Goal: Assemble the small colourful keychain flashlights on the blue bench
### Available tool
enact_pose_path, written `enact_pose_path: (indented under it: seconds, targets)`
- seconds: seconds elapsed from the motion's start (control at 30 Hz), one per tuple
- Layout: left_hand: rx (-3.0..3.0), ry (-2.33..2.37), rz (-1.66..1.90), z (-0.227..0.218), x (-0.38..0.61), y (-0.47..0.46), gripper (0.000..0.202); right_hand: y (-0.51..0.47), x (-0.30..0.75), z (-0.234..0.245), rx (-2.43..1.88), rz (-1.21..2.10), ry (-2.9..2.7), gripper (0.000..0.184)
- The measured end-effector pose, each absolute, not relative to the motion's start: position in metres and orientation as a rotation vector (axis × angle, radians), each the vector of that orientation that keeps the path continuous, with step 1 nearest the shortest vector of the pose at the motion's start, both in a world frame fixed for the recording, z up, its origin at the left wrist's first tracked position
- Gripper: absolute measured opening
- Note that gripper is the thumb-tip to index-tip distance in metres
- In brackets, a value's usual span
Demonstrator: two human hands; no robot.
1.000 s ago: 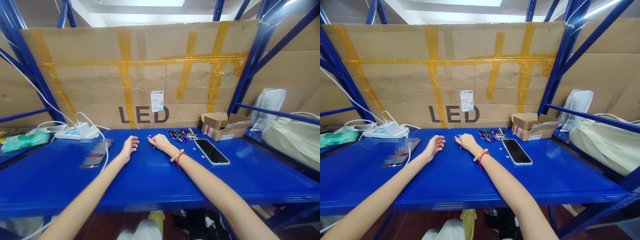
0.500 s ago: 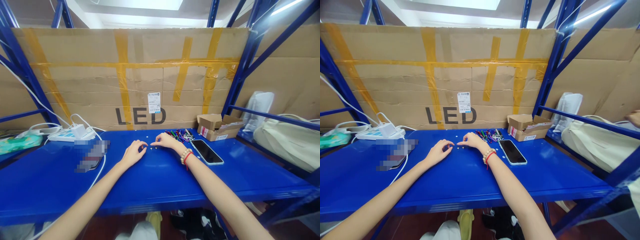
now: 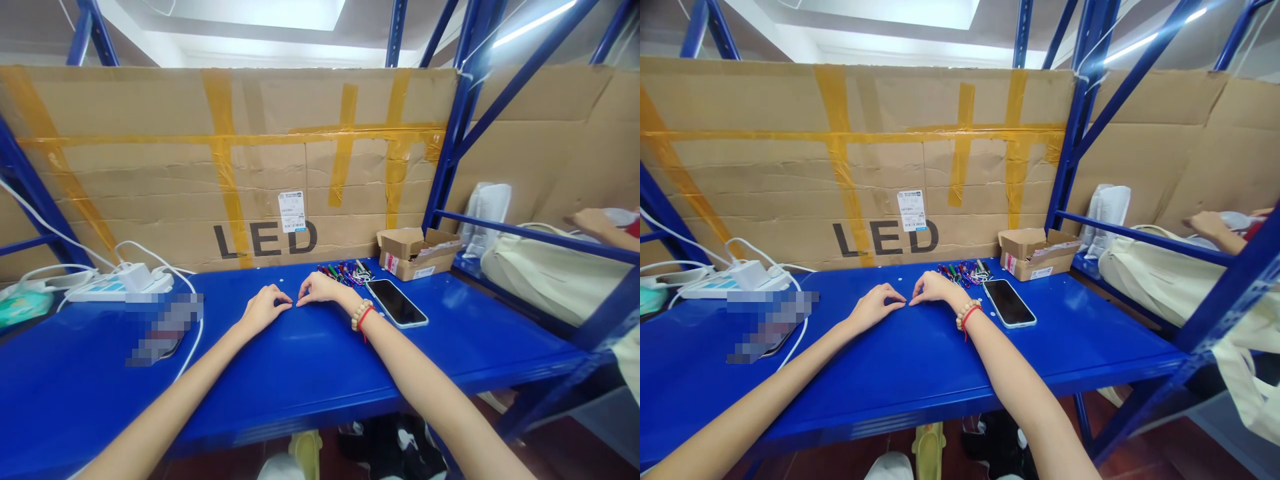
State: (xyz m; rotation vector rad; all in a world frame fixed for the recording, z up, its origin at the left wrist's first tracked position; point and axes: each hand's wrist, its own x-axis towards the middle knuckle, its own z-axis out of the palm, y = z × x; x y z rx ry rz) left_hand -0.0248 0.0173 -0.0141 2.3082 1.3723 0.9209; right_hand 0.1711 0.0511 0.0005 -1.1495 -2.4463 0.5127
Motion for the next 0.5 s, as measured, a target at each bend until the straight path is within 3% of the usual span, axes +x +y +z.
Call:
enact_pose_path:
  seconds: [0.33,0.5]
  targets:
    - [2.262,1.361,0.99,-0.02,-0.024,0.019,0.002,0.048,0.171,0.003,-1.439,0.89,-2.409,0.036]
    - [2.402,1.476,0.651,-0.011,-0.02,0.004,0.012,0.048,0.171,0.003,-1.53,1.009,-2.365,0.037]
